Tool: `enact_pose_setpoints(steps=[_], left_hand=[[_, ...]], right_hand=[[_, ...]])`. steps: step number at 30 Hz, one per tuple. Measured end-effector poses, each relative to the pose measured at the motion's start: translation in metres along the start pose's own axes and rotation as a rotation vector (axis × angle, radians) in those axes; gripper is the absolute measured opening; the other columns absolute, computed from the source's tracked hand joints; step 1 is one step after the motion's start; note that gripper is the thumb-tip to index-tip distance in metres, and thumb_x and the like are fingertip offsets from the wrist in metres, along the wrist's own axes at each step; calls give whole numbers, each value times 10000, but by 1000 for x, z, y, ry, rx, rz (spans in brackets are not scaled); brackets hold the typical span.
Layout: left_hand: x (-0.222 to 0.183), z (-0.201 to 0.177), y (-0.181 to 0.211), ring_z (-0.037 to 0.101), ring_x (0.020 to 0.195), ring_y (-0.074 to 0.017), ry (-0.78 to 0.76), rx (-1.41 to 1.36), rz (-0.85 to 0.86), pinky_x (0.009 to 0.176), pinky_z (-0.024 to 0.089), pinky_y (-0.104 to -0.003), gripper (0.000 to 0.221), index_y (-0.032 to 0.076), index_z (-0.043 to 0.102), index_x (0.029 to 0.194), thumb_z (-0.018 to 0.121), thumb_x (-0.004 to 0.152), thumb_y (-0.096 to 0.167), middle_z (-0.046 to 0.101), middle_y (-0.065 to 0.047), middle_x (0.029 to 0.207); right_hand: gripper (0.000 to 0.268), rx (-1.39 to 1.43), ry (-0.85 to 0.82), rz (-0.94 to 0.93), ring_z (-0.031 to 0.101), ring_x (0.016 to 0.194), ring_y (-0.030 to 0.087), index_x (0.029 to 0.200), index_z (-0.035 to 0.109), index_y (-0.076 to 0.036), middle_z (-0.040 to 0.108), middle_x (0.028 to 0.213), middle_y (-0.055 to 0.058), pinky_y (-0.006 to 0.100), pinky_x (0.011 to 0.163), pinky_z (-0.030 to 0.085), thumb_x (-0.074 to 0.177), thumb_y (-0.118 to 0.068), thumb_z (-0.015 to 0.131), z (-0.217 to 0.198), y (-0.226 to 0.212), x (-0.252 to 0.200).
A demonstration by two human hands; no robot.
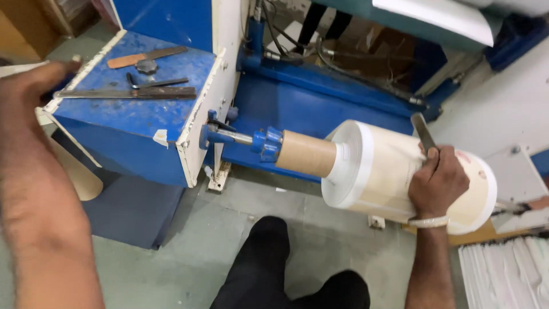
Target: The person stands at a printing machine holding a cardboard core loaded with printed sheets. They use a knife in one hand to lift and separate the top sheets while peeling sheets off the roll one by one with the other hand, placing finished sheets onto a stack beside the machine.
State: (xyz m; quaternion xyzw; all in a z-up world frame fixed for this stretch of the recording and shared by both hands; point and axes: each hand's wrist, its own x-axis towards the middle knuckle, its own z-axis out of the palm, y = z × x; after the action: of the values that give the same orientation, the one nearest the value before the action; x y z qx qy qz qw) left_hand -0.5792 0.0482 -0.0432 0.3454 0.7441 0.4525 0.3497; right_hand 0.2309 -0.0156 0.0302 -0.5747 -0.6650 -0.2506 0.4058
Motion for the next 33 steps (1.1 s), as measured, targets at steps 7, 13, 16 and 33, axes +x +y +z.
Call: enact_pose_setpoints(steps=[7, 13, 16, 33], left_hand=[[-5, -23, -45, 672, 1114, -174, -299, -378, 208, 991, 524, -348, 374, 116, 596, 1378, 559, 1034, 257, 684, -66, 1240], [34, -21, -48, 627, 1094, -274, -71, -182, -29, 983, 487, -450, 645, 101, 595, 1422, 575, 1078, 646, 649, -161, 1247], [9, -30, -54, 608, 1193, -251, -243, -254, 229, 1025, 471, -477, 678, 67, 518, 1489, 614, 1039, 564, 629, -124, 1309], [-82, 51, -69, 691, 939, -219, -222, -472, 904, 809, 591, -354, 446, 73, 631, 1144, 452, 1084, 478, 705, -146, 1136]], right_hand=[[179, 19, 14, 0, 638, 756, 316, 997, 697, -88, 697, 869, 109, 450, 738, 468, 1100, -69, 552, -1, -4, 4], [151, 45, 6, 56, 636, 745, 314, 998, 701, -85, 695, 884, 109, 445, 690, 468, 1080, -87, 575, -5, -10, 7], [165, 65, 16, 10, 648, 774, 313, 982, 707, -105, 710, 905, 99, 443, 708, 478, 1085, -91, 578, -8, -11, 1], [172, 66, 198, 13, 635, 786, 313, 1113, 721, -33, 704, 897, 110, 458, 716, 460, 1095, -87, 558, 5, -4, -26]])
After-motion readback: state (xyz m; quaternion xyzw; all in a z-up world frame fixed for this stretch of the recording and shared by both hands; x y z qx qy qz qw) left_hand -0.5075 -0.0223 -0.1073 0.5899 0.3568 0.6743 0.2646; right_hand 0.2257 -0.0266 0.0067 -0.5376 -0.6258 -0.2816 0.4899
